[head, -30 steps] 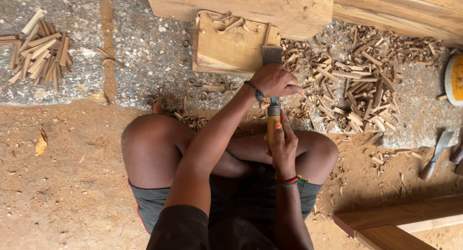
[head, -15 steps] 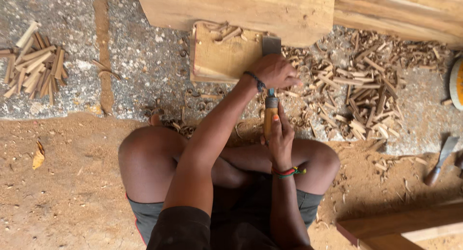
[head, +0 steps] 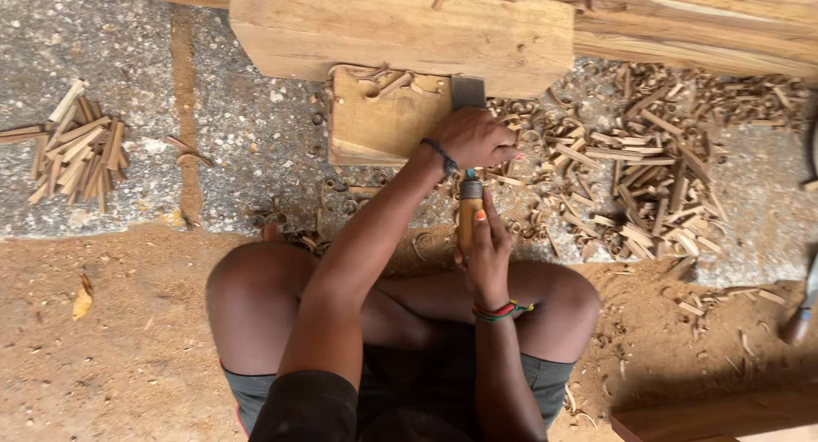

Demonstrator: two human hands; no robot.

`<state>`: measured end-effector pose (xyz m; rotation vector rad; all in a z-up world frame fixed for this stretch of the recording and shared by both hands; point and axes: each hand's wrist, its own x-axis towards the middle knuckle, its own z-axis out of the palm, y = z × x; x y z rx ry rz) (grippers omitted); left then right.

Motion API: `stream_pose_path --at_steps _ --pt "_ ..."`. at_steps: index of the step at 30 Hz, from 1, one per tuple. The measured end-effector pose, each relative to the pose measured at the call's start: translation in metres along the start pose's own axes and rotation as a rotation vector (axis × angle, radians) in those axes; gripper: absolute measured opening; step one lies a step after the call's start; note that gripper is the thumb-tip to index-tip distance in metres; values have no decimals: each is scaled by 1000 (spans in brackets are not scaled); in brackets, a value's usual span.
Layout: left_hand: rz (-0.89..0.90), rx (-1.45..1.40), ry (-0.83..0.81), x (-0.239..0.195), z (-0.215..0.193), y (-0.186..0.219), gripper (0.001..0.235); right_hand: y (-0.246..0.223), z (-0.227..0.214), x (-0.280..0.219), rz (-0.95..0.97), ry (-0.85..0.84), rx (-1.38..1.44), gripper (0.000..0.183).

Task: The person sits cross-legged on the ground and uses a chisel to carve a decorative pattern into a small wooden block. They repeatedly strike the chisel with their hand to remove wood shavings and refine the design.

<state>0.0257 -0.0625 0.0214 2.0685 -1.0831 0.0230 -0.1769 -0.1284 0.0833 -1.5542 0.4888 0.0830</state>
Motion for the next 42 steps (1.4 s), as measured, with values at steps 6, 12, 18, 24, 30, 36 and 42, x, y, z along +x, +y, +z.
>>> stream_pose_path --at_steps 6,12,18,24,30,36,42 --pt "181 116 143 14 -1 30 45 -11 -15 -10 -66 -42 199 58" --pt "181 128 90 -3 19 48 51 -13 -45 -45 -16 -8 114 56" --pt "175 -12 -73 -26 45 60 49 -12 -50 -76 149 81 -101 55" --pt "204 38 27 -30 48 68 51 -20 -52 -75 78 9 -56 54" --pt "199 -34 55 -37 37 62 47 -20 -45 -74 78 9 -111 53" --pt "163 10 73 -39 32 57 48 -19 -39 -70 81 -7 -113 52" --pt "125 -46 77 -41 24 57 50 -15 -41 -66 62 -9 -161 53"
